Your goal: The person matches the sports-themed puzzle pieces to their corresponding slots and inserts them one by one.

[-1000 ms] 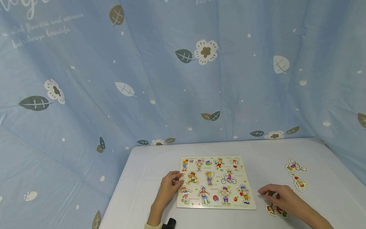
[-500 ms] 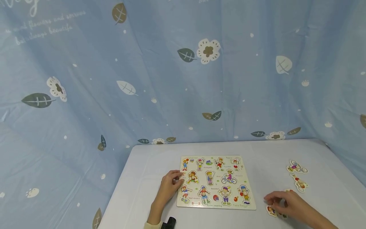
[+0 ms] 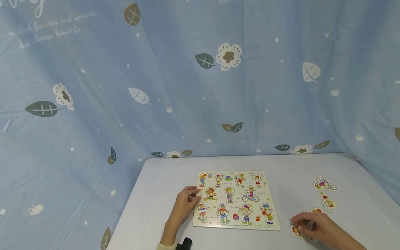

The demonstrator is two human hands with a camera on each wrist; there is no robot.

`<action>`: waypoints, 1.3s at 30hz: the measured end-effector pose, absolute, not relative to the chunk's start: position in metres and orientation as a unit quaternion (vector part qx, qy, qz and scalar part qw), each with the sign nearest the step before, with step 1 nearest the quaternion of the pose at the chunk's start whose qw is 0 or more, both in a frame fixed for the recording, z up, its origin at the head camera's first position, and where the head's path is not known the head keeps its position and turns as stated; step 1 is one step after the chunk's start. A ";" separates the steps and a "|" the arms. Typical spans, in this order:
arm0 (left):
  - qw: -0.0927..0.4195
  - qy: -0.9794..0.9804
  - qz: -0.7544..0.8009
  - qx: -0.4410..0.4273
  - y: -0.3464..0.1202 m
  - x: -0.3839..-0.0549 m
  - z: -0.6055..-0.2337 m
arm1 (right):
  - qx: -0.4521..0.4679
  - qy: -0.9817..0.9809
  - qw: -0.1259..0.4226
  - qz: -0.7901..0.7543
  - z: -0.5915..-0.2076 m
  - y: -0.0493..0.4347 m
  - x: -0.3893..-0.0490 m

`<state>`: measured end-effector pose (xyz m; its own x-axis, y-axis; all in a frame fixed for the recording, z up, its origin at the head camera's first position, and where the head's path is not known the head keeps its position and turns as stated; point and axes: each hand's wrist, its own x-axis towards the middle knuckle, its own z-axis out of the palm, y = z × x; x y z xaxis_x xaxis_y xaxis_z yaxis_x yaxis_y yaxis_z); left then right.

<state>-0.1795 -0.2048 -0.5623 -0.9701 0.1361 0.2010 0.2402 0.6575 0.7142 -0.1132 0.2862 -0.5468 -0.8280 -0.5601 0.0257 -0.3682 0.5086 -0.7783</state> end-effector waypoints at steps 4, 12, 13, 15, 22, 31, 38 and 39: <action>0.066 -0.908 -0.402 -0.100 -0.204 -0.179 -0.562 | -0.263 0.859 0.125 -0.420 -0.547 0.289 -0.112; 0.067 -0.907 -0.402 -0.102 -0.204 -0.178 -0.562 | -0.331 0.824 0.086 -0.452 -0.552 0.290 -0.112; 0.068 -0.907 -0.402 -0.103 -0.204 -0.178 -0.562 | -0.343 0.818 0.078 -0.455 -0.553 0.290 -0.112; 0.070 -0.907 -0.402 -0.104 -0.204 -0.178 -0.562 | -0.362 0.810 0.063 -0.457 -0.554 0.291 -0.112; 0.074 -0.907 -0.401 -0.108 -0.204 -0.179 -0.563 | -0.361 0.815 0.060 -0.450 -0.556 0.291 -0.112; 0.073 -0.907 -0.401 -0.107 -0.205 -0.179 -0.564 | -0.339 0.832 0.067 -0.434 -0.554 0.289 -0.113; 0.075 -0.907 -0.400 -0.108 -0.205 -0.179 -0.563 | -0.340 0.838 0.049 -0.425 -0.552 0.288 -0.111; 0.075 -0.907 -0.399 -0.108 -0.205 -0.179 -0.563 | -0.342 0.837 0.046 -0.425 -0.552 0.288 -0.111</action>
<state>-0.1795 -0.2047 -0.5634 -0.9653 0.1356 0.2231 0.2561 0.6578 0.7083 -0.1111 0.2881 -0.5519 -0.7623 -0.6107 0.2143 -0.5330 0.4046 -0.7431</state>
